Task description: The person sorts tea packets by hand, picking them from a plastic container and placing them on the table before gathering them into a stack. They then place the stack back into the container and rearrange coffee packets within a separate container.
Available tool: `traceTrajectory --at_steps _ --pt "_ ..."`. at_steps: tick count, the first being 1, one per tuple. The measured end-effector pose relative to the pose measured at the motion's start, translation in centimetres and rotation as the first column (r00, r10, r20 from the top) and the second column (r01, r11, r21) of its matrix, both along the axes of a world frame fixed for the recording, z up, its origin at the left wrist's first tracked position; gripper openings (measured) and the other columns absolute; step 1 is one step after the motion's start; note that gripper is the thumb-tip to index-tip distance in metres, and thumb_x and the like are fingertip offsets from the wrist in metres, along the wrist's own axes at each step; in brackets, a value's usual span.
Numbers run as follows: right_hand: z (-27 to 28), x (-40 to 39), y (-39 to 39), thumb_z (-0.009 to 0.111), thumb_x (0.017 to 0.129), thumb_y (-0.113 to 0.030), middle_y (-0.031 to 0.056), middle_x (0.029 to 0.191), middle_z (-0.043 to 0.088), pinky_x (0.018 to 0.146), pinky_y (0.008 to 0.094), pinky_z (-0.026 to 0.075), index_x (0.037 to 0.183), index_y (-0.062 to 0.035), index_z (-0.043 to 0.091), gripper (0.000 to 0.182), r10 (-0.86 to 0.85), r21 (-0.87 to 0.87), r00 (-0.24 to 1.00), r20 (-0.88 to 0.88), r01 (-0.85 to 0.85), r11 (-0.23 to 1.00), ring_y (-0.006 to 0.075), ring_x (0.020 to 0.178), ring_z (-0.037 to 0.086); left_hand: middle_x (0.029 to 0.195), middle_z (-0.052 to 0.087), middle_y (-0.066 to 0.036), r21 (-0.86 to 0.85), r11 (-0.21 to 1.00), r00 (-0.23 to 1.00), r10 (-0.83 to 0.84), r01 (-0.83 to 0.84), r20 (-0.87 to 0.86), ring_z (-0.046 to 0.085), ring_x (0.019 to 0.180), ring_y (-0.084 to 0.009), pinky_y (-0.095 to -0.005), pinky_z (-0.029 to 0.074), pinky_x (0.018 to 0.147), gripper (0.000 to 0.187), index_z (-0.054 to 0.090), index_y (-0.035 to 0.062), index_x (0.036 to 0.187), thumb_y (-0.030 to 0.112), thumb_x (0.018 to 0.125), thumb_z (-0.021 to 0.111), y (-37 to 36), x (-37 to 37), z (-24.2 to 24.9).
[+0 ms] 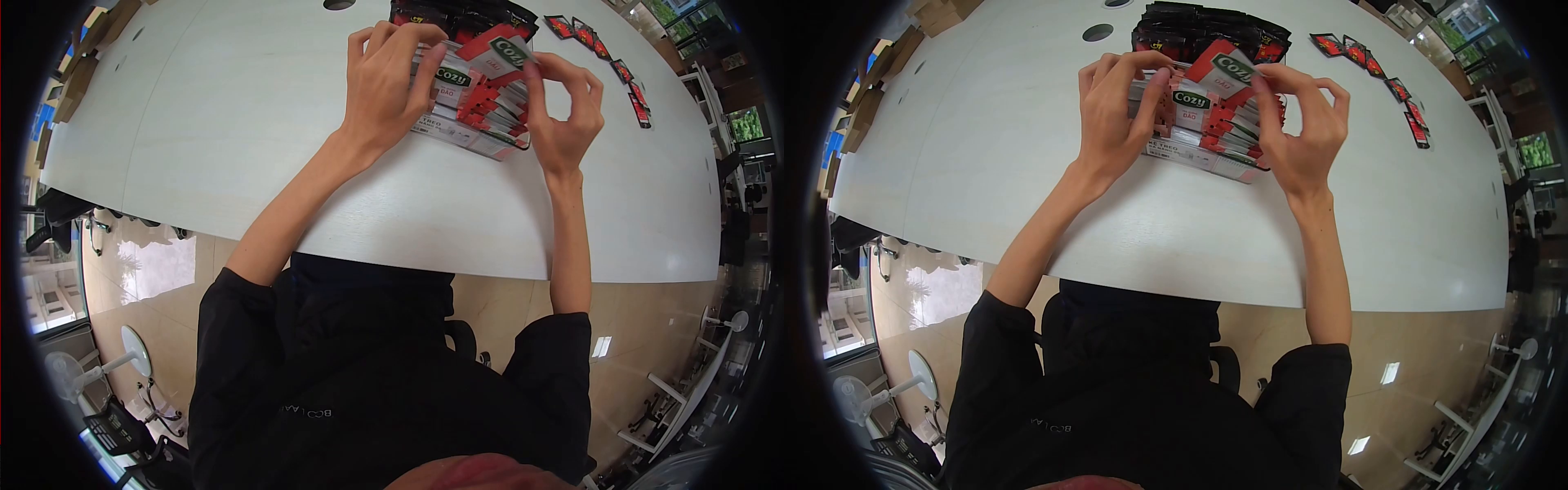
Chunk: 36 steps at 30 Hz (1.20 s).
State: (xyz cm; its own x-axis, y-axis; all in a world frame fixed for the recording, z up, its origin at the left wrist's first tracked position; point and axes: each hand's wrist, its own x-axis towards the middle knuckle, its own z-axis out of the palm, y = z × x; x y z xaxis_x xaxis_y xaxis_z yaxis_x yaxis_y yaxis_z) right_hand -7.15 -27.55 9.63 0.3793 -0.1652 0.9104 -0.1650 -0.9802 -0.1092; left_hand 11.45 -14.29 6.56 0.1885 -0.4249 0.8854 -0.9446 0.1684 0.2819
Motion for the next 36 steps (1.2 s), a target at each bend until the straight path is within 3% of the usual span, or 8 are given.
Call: traceTrajectory --at_steps 5,8,11,19,23,25,31,36 --pt "0.2 -0.8 -1.5 0.079 0.09 -0.009 -0.0024 0.083 0.077 0.091 0.0304 0.04 0.106 -0.0121 0.074 0.017 -0.076 0.063 0.99 0.116 0.069 0.996 0.0094 0.076 0.071 0.088 0.071 0.002 0.012 0.999 0.995 -0.039 0.04 -0.095 0.062 0.088 -0.016 -0.0367 0.037 0.096 0.022 0.061 0.0076 0.117 0.011 0.096 0.068 -0.1 0.3 -0.3" --pt "0.0 -1.1 -2.6 0.078 0.091 -0.011 -0.0024 0.082 0.077 0.091 0.03 0.04 0.106 -0.012 0.074 0.015 -0.093 0.139 0.984 0.151 0.072 0.988 0.0097 0.077 0.07 0.092 0.07 0.003 0.002 0.998 0.993 -0.055 0.056 -0.102 0.064 0.081 -0.0147 -0.0361 0.039 0.096 0.025 0.06 0.0082 0.115 0.01 0.093 0.071 -0.4 0.1 -0.7" --pt "0.1 -1.2 -3.0 0.076 0.093 -0.013 -0.0025 0.082 0.077 0.091 0.0302 0.041 0.105 -0.0125 0.073 0.013 -0.132 0.121 0.985 0.114 0.118 0.986 0.0098 0.078 0.07 0.098 0.071 0.001 0.072 0.993 0.988 -0.089 0.098 -0.125 0.066 0.086 -0.0147 -0.0353 0.04 0.097 0.028 0.061 0.0064 0.117 0.013 0.093 0.075 0.0 -0.2 -0.8" --pt "-0.3 -2.1 -4.5 0.074 0.094 -0.016 -0.0026 0.085 0.076 0.089 0.0314 0.043 0.105 -0.0152 0.073 0.011 -0.088 0.113 0.962 -0.259 0.121 0.986 0.0128 0.08 0.07 0.092 0.072 0.001 0.122 0.991 0.998 -0.041 0.047 -0.046 0.066 0.083 -0.0126 -0.0341 0.04 0.096 0.02 0.066 0.0083 0.109 0.014 0.093 0.075 0.0 -0.6 -0.9" --pt "0.2 -2.4 -4.7 0.075 0.093 -0.014 -0.0028 0.087 0.076 0.086 0.0327 0.045 0.105 -0.0147 0.074 0.013 -0.106 0.098 0.948 -0.302 0.141 0.985 0.0144 0.081 0.067 0.077 0.067 0.004 0.074 0.997 0.999 -0.039 0.039 -0.003 0.061 0.081 -0.0139 -0.0377 0.04 0.098 0.017 0.067 0.0097 0.107 0.017 0.093 0.074 0.0 -1.1 -0.7" --pt "0.5 -2.7 -4.5 0.075 0.09 -0.009 -0.0016 0.086 0.073 0.08 0.0338 0.048 0.106 -0.0126 0.076 0.016 -0.001 0.212 0.955 -0.295 0.066 0.975 0.0169 0.081 0.061 0.077 0.067 0.004 0.078 0.996 0.999 -0.038 0.037 0.007 0.061 0.084 -0.0144 -0.0383 0.04 0.098 0.017 0.067 0.0094 0.107 0.018 0.094 0.074 0.1 -1.0 -0.7" --pt "0.2 -2.2 -4.2 0.073 0.088 -0.002 -0.0003 0.085 0.069 0.073 0.0352 0.05 0.107 -0.0106 0.076 0.021 0.001 0.135 0.909 -0.416 0.061 0.989 0.0204 0.084 0.056 0.081 0.07 0.002 0.082 0.996 0.998 -0.024 0.019 0.063 0.061 0.085 -0.0153 -0.0381 0.038 0.099 0.018 0.069 0.0086 0.107 0.021 0.095 0.074 -0.1 -1.3 -0.9" --pt "0.2 -2.1 -4.0 0.072 0.091 -0.006 -0.0011 0.086 0.07 0.079 0.0355 0.048 0.108 -0.0114 0.077 0.018 -0.046 0.069 0.903 -0.427 0.084 0.994 0.0202 0.088 0.057 0.078 0.07 0.002 0.073 0.997 0.996 -0.032 0.026 0.083 0.061 0.084 -0.0151 -0.0377 0.037 0.1 0.018 0.069 0.0083 0.107 0.021 0.095 0.074 0.0 -1.8 -0.9"
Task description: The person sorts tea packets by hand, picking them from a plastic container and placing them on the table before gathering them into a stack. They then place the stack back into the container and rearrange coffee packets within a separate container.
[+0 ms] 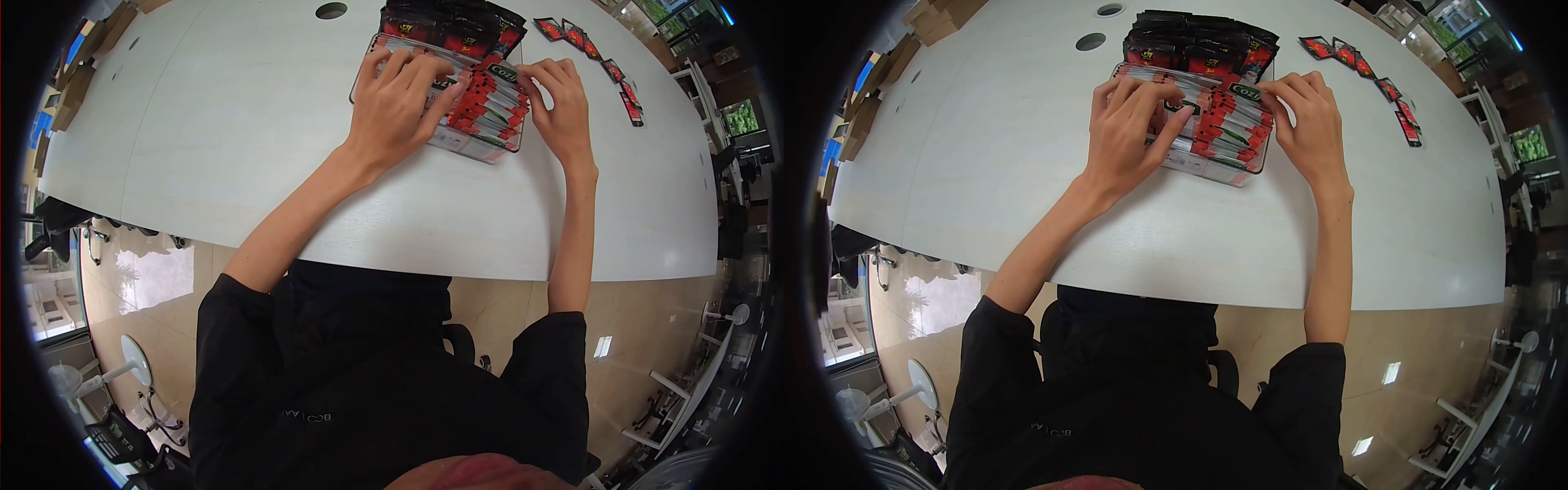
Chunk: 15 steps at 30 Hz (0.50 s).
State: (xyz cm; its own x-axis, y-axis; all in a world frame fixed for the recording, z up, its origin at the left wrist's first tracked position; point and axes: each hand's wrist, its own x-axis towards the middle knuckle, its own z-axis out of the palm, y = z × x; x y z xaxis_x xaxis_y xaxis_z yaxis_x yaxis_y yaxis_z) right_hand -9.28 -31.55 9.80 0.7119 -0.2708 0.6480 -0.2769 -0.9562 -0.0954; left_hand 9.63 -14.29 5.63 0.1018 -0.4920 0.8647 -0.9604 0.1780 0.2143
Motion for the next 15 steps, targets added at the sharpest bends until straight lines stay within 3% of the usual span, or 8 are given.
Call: traceTrajectory --at_steps 3,5,8,9,10,12,14,15 --pt "0.2 0.2 0.4 0.071 0.095 -0.014 -0.002 0.09 0.072 0.086 0.0355 0.045 0.11 -0.0141 0.078 0.016 0.021 0.021 0.999 0.044 -0.022 1.0 0.018 0.091 0.058 0.081 0.07 0.003 0.04 0.999 0.999 0.018 -0.02 0.044 0.061 0.085 -0.0154 -0.0374 0.036 0.101 0.019 0.068 0.0084 0.107 0.021 0.095 0.075 0.2 -0.2 0.0" --pt "0.5 0.3 0.8 0.07 0.097 -0.019 -0.0023 0.092 0.073 0.089 0.0356 0.043 0.111 -0.0158 0.078 0.016 0.035 0.083 0.996 0.081 -0.042 0.996 0.0167 0.093 0.059 0.099 0.069 0.0 0.041 0.998 0.995 0.037 -0.041 0.087 0.061 0.098 -0.0196 -0.0379 0.039 0.096 0.022 0.07 0.0087 0.104 0.027 0.094 0.074 0.2 -0.4 -0.2" --pt "0.6 0.2 1.3 0.073 0.094 -0.019 -0.0009 0.097 0.072 0.094 0.0378 0.044 0.123 -0.0186 0.075 0.029 0.054 0.113 0.998 0.045 -0.059 0.992 0.0198 0.098 0.057 0.103 0.07 -0.001 0.029 0.999 0.994 0.038 -0.041 0.101 0.062 0.103 -0.0214 -0.0398 0.039 0.097 0.026 0.07 0.0091 0.11 0.03 0.095 0.073 0.2 -0.7 -0.2" --pt "0.5 0.2 1.4 0.077 0.091 -0.028 -0.0013 0.096 0.073 0.093 0.0375 0.043 0.123 -0.0192 0.075 0.033 0.036 0.116 0.999 0.021 -0.038 0.993 0.0185 0.1 0.059 0.103 0.07 -0.001 0.031 0.999 0.994 0.038 -0.041 0.1 0.062 0.103 -0.0214 -0.0398 0.039 0.097 0.026 0.07 0.0091 0.11 0.03 0.095 0.073 0.1 -0.8 -0.1" --pt "0.5 0.2 1.3 0.081 0.087 -0.038 -0.0017 0.094 0.074 0.093 0.0372 0.042 0.122 -0.0198 0.075 0.04 0.017 0.116 1.0 0.0 -0.017 0.993 0.0172 0.101 0.06 0.105 0.07 -0.003 0.019 1.0 0.995 0.01 -0.012 0.095 0.062 0.103 -0.022 -0.0397 0.038 0.1 0.03 0.068 0.0084 0.115 0.03 0.095 0.073 -0.2 -0.8 0.1" --pt "0.7 -0.2 1.2 0.084 0.084 -0.04 -0.0019 0.095 0.075 0.094 0.0377 0.043 0.125 -0.0201 0.073 0.047 0.001 0.104 1.0 -0.013 0.0 0.995 0.018 0.103 0.06 0.106 0.07 -0.004 0.004 1.0 0.995 -0.02 0.02 0.093 0.061 0.103 -0.0226 -0.0396 0.037 0.103 0.036 0.067 0.0077 0.121 0.031 0.095 0.074 -1.1 -0.7 0.9" --pt "0.8 -0.4 1.0 0.086 0.081 -0.043 -0.0022 0.095 0.075 0.095 0.0382 0.043 0.128 -0.0205 0.071 0.054 -0.009 0.092 0.999 -0.034 0.012 0.996 0.0188 0.104 0.059 0.111 0.071 -0.007 0.035 0.998 0.993 -0.056 0.053 0.103 0.063 0.107 -0.0251 -0.0418 0.038 0.106 0.064 0.057 0.0033 0.137 0.045 0.092 0.076 -2.3 -0.7 1.7" --pt "0.7 -0.5 0.9 0.087 0.08 -0.043 -0.0019 0.096 0.075 0.097 0.0391 0.043 0.13 -0.0207 0.07 0.057 -0.011 0.099 0.998 -0.059 0.017 0.995 0.0192 0.106 0.059 0.111 0.071 -0.007 0.033 0.998 0.993 -0.056 0.053 0.103 0.063 0.107 -0.0251 -0.0418 0.038 0.106 0.064 0.057 0.0033 0.137 0.045 0.092 0.076 -2.9 -0.7 1.8"
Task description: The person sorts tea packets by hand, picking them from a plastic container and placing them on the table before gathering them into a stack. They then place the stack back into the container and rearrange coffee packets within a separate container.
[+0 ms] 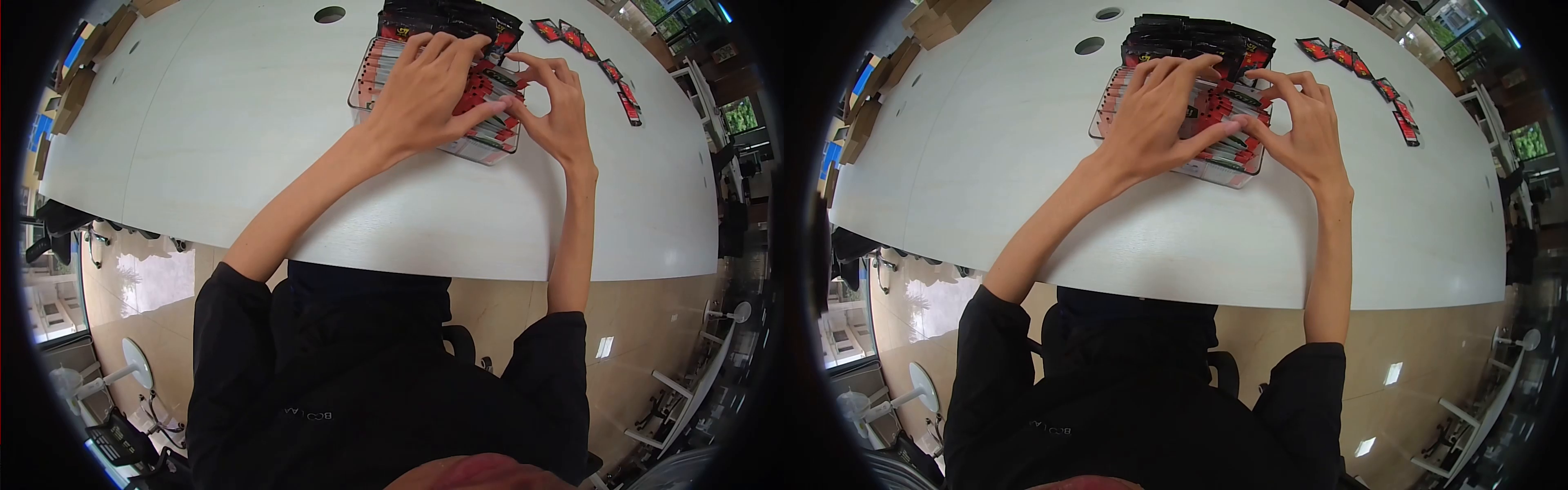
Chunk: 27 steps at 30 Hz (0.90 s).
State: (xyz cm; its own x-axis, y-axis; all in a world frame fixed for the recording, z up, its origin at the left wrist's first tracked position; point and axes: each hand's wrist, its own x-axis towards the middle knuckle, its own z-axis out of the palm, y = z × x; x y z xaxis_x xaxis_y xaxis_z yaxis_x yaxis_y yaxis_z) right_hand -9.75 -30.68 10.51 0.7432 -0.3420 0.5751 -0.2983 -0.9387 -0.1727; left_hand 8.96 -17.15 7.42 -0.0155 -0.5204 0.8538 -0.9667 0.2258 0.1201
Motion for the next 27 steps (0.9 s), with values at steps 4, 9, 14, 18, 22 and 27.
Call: traceTrajectory --at_steps 4,9,14,18,22,27 --pt "-0.1 0.0 0.2 0.085 0.082 -0.043 -0.0009 0.1 0.076 0.101 0.0409 0.043 0.135 -0.0205 0.066 0.061 0.002 0.034 0.999 -0.035 -0.001 0.999 0.0223 0.11 0.058 0.112 0.072 -0.013 0.223 0.965 0.985 -0.106 0.135 -0.139 0.065 0.111 -0.028 -0.0439 0.036 0.112 0.11 0.043 -0.0021 0.146 0.067 0.071 0.085 -1.1 0.2 1.1" --pt "-0.3 0.3 0.7 0.076 0.089 -0.047 0.0026 0.105 0.075 0.103 0.0418 0.044 0.137 -0.0179 0.063 0.058 -0.022 0.122 0.996 -0.085 0.032 0.992 0.0271 0.115 0.054 0.104 0.073 -0.016 0.377 0.908 0.98 -0.132 0.181 -0.151 0.067 0.111 -0.0305 -0.0445 0.035 0.114 0.129 0.041 -0.0034 0.147 0.074 0.055 0.09 -0.9 0.0 2.4" --pt "-0.6 0.6 1.0 0.063 0.099 -0.049 0.0063 0.107 0.075 0.103 0.0431 0.045 0.138 -0.0156 0.062 0.051 -0.019 0.148 0.995 -0.102 0.035 0.988 0.0304 0.117 0.053 0.097 0.072 -0.018 0.412 0.908 0.996 -0.085 0.074 0.007 0.067 0.111 -0.0338 -0.0475 0.034 0.117 0.133 0.041 -0.0044 0.145 0.078 0.053 0.087 -0.7 0.0 2.1" --pt "-1.2 0.9 1.4 0.056 0.103 -0.049 0.0079 0.105 0.074 0.103 0.0444 0.044 0.138 -0.0142 0.061 0.05 -0.03 0.111 0.995 -0.099 0.041 0.993 0.0319 0.119 0.053 0.095 0.071 -0.02 0.446 0.892 0.995 -0.091 0.068 0.031 0.067 0.11 -0.0353 -0.0486 0.033 0.118 0.133 0.041 -0.0053 0.144 0.081 0.053 0.085 -0.6 0.2 1.8" --pt "-1.0 1.2 1.4 0.052 0.105 -0.049 0.0113 0.099 0.075 0.106 0.0452 0.042 0.138 -0.0124 0.061 0.05 -0.047 0.049 0.992 -0.115 0.053 0.997 0.0342 0.122 0.051 0.096 0.071 -0.021 0.464 0.882 0.992 -0.117 0.085 0.041 0.067 0.112 -0.0344 -0.0517 0.036 0.114 0.138 0.041 -0.0171 0.14 0.085 0.055 0.08 -0.6 0.4 1.5" --pt "-0.9 1.0 1.2 0.047 0.107 -0.049 0.0124 0.096 0.075 0.109 0.0462 0.04 0.14 -0.0125 0.059 0.05 -0.049 0.062 0.991 -0.122 0.057 0.996 0.0362 0.125 0.05 0.093 0.071 -0.021 0.495 0.864 0.993 -0.114 0.088 0.024 0.067 0.113 -0.0351 -0.0522 0.035 0.115 0.137 0.041 -0.0176 0.138 0.084 0.056 0.08 -0.7 -0.1 1.5"
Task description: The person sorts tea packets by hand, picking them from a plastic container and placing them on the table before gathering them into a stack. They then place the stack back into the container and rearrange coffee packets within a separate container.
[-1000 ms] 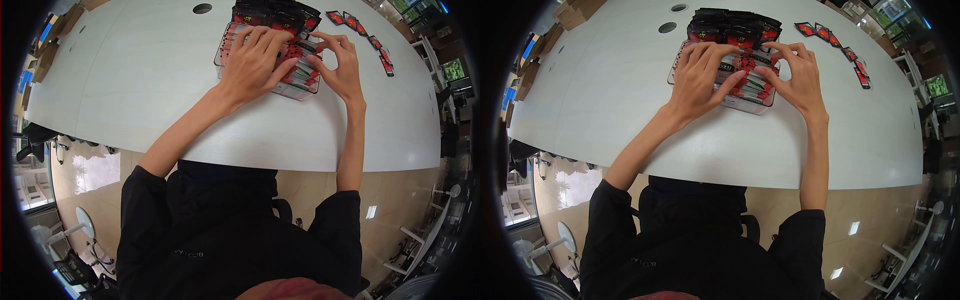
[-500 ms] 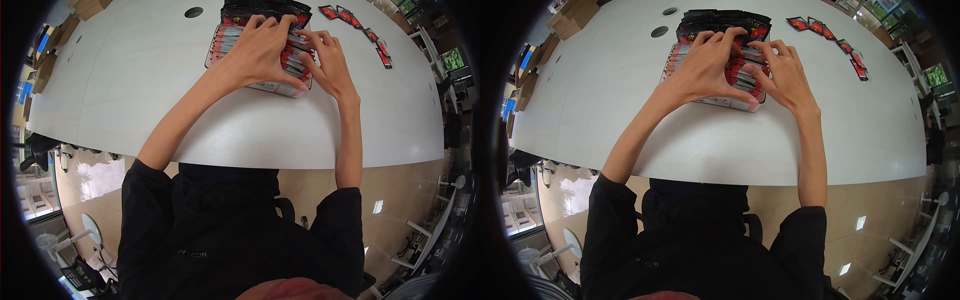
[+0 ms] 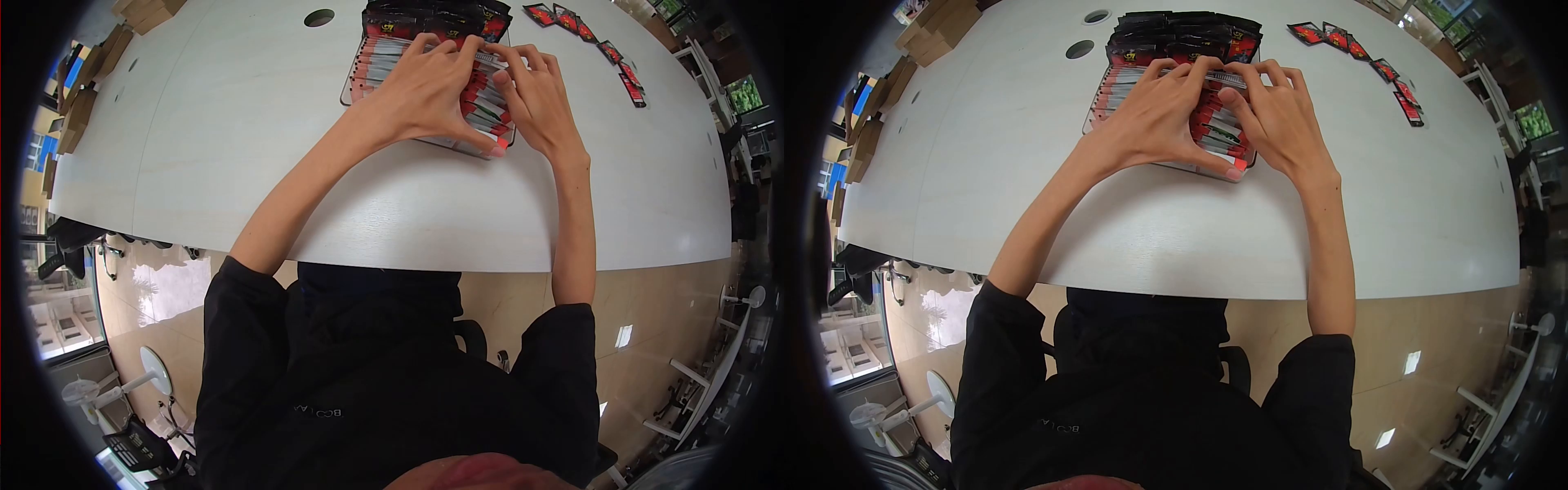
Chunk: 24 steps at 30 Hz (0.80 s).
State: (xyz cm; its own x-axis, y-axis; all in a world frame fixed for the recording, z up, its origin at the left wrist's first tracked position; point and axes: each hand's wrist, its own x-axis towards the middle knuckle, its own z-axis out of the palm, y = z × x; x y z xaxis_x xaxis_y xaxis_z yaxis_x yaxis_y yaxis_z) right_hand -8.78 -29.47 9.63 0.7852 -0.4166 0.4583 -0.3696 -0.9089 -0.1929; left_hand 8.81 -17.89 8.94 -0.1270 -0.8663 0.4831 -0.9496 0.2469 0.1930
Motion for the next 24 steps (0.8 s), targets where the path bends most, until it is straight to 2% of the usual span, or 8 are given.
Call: traceTrajectory --at_steps 6,8,12,15,17,18,20,24 --pt "-0.1 -0.2 0.3 0.042 0.109 -0.051 0.0126 0.1 0.075 0.111 0.0468 0.039 0.143 -0.0134 0.057 0.052 -0.026 0.015 1.0 -0.003 0.026 1.0 0.0367 0.13 0.048 0.08 0.069 -0.019 -0.062 0.998 0.999 -0.029 0.03 0.026 0.067 0.112 -0.0351 -0.0519 0.036 0.113 0.133 0.045 -0.0184 0.133 0.085 0.056 0.079 -0.2 -0.1 -0.3" --pt "-0.3 -0.3 0.2 0.042 0.109 -0.051 0.0127 0.103 0.075 0.112 0.0473 0.038 0.144 -0.0136 0.056 0.053 -0.031 0.014 1.0 0.006 0.03 0.999 0.0369 0.131 0.047 0.098 0.068 -0.023 0.103 0.994 1.0 -0.022 0.022 0.005 0.06 0.123 -0.0377 -0.0501 0.032 0.117 0.136 0.038 -0.0168 0.141 0.084 0.059 0.078 0.1 -0.2 0.4" --pt "0.6 -0.4 -0.5 0.043 0.108 -0.051 0.009 0.106 0.074 0.104 0.0445 0.043 0.138 -0.0167 0.063 0.05 0.038 -0.093 0.998 0.053 -0.033 0.995 0.0321 0.122 0.055 0.113 0.066 -0.02 -0.047 0.998 0.999 -0.03 0.03 0.014 0.06 0.12 -0.0351 -0.0485 0.035 0.114 0.135 0.041 -0.0112 0.142 0.081 0.054 0.084 1.3 0.6 0.7" --pt "0.5 -0.7 -1.0 0.05 0.107 -0.046 0.0047 0.1 0.075 0.095 0.0407 0.046 0.126 -0.0185 0.073 0.041 0.081 -0.189 0.986 0.143 -0.053 0.981 0.025 0.112 0.061 0.123 0.064 -0.012 -0.143 0.989 0.998 -0.039 0.03 -0.059 0.06 0.115 -0.0307 -0.0444 0.041 0.107 0.119 0.047 -0.001 0.143 0.068 0.057 0.091 2.4 1.2 1.3" --pt "0.6 -0.6 -1.0 0.056 0.105 -0.043 0.0023 0.096 0.076 0.091 0.0385 0.047 0.118 -0.019 0.077 0.035 0.087 -0.242 0.972 0.217 -0.033 0.97 0.0207 0.107 0.063 0.118 0.067 -0.005 -0.245 0.97 0.991 -0.026 -0.007 -0.131 0.061 0.112 -0.0262 -0.0399 0.045 0.1 0.08 0.061 0.0108 0.135 0.048 0.071 0.091 2.6 1.5 0.5" --pt "0.8 -0.5 -0.7 0.063 0.101 -0.037 0.0004 0.093 0.076 0.09 0.0375 0.047 0.113 -0.0186 0.079 0.027 0.121 -0.262 0.963 0.241 -0.055 0.964 0.0183 0.105 0.063 0.118 0.067 -0.005 -0.246 0.969 0.991 -0.025 -0.008 -0.132 0.061 0.112 -0.0262 -0.0399 0.045 0.1 0.08 0.061 0.0108 0.135 0.048 0.071 0.091 2.8 1.8 0.0" --pt "1.2 -0.4 -0.3 0.07 0.098 -0.031 -0.0016 0.09 0.077 0.088 0.0366 0.047 0.107 -0.0182 0.081 0.019 0.155 -0.281 0.953 0.259 -0.079 0.956 0.0158 0.103 0.063 0.115 0.07 -0.001 -0.328 0.943 0.997 -0.065 0.053 -0.027 0.062 0.111 -0.023 -0.0384 0.045 0.098 0.044 0.072 0.0156 0.124 0.032 0.085 0.083 3.3 2.0 -1.1" --pt "1.1 -0.3 -0.5 0.081 0.088 -0.023 -0.003 0.091 0.079 0.09 0.0334 0.047 0.102 -0.0182 0.083 0.015 0.273 -0.248 0.938 0.212 -0.219 0.944 0.0132 0.095 0.068 0.115 0.074 0.002 -0.391 0.918 0.998 -0.066 0.062 0.002 0.062 0.113 -0.0209 -0.0392 0.045 0.101 0.027 0.077 0.0185 0.117 0.024 0.09 0.078 3.8 1.1 -2.3"
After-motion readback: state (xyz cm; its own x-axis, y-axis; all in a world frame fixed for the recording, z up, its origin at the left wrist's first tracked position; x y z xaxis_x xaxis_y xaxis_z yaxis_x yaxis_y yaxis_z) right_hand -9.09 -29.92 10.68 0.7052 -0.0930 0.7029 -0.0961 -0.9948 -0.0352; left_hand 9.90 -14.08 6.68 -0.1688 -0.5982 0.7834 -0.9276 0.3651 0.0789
